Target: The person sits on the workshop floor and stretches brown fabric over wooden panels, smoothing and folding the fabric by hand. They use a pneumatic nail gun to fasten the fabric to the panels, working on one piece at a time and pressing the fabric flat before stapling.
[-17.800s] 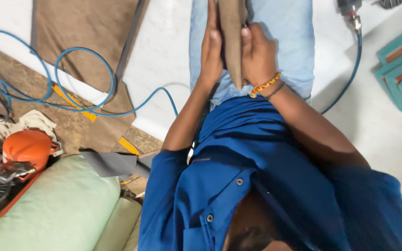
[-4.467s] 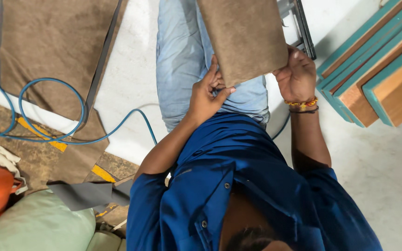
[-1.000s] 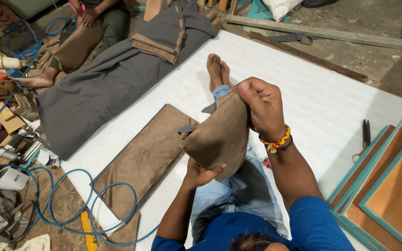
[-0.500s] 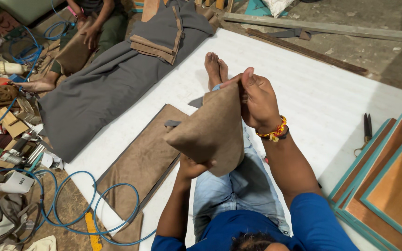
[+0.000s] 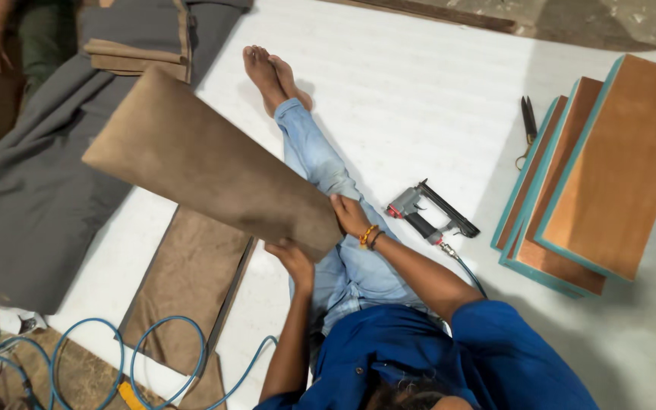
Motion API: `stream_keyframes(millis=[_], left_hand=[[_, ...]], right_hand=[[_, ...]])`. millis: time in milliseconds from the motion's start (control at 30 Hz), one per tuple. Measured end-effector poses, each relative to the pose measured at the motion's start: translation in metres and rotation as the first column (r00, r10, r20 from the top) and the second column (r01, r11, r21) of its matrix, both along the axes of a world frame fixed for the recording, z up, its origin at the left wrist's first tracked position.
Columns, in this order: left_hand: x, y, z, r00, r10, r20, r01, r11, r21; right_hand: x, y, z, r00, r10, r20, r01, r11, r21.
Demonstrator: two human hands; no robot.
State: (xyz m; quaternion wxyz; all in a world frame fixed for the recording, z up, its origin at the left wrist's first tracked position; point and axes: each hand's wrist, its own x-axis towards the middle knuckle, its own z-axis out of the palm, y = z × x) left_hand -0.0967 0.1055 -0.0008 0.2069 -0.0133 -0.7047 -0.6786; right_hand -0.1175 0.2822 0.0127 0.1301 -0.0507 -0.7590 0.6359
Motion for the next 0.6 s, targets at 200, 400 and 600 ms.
stream_keyframes(millis=[200, 400, 600], left_hand=[[-0.004, 0.005, -0.012, 0.978, 0.105, 0.182, -0.102, 0.994, -0.023], [-0.068, 0.005, 0.015, 0.970, -0.058, 0.235, 0.033, 0.993, 0.110], [-0.097, 0.022, 0.022, 0.927, -0.229, 0.296, 0.155, 0.955, 0.253]], right_hand=[[-0.013, -0.009, -0.012, 0.969, -0.168, 0.183, 0.105, 0.944, 0.313], [-0.024, 0.016, -0.011, 0.996, 0.011, 0.088, -0.032, 0.971, 0.238], [-0.016, 0.034, 0.037, 0.978, -0.084, 0.189, 0.039, 0.972, 0.231]])
